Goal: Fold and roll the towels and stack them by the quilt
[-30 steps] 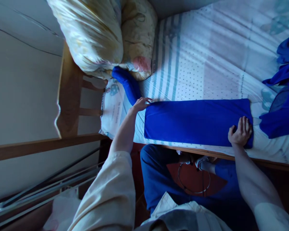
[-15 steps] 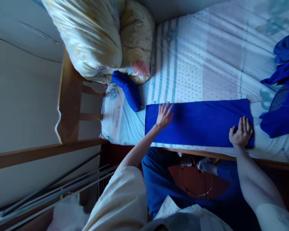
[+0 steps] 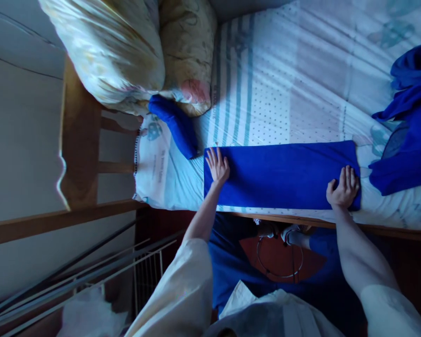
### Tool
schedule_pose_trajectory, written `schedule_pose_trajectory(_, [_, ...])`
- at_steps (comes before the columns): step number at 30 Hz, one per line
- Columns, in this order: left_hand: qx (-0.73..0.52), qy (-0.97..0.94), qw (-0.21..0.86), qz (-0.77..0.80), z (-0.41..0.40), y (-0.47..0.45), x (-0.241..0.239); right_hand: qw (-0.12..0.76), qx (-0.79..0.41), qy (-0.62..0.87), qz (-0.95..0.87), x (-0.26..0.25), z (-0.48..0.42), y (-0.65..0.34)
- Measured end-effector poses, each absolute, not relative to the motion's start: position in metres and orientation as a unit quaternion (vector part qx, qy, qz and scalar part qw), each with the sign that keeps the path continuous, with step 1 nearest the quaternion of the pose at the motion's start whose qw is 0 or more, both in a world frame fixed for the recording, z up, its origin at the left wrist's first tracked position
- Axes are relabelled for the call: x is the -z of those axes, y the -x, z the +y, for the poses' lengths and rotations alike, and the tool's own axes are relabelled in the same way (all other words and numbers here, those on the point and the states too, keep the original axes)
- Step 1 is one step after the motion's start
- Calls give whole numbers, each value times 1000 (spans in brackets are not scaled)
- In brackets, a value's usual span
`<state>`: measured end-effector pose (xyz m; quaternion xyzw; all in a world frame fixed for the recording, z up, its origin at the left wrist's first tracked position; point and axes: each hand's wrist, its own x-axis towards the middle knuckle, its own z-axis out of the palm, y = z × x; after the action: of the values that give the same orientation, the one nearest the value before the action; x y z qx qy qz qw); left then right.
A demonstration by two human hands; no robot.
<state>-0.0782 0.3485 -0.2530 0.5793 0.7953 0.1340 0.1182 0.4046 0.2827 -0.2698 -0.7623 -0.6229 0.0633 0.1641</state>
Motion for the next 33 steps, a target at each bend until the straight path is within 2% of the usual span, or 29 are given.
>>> schedule_pose_trajectory(3, [-133,-652,166,728,296,14,261,155,-58,762,-626,268,283,-405])
schedule_pose_trajectory(7, [-161,-643,161,731,253,-27,268,139,-52,763,-629,266,282,-404])
schedule_pose_trajectory(24, [-253,-590,247,726,261,-19,269,41,-39,791,-609,244,287,-384])
schedule_pose_trajectory(28, [-272,-581,271,717,262,-17,268,40,-59,802,-593,235,300,-335])
schedule_pose_trajectory(33, [-294,-568,289,712,262,-17,268,86,-173,652,-733,229,326,-203])
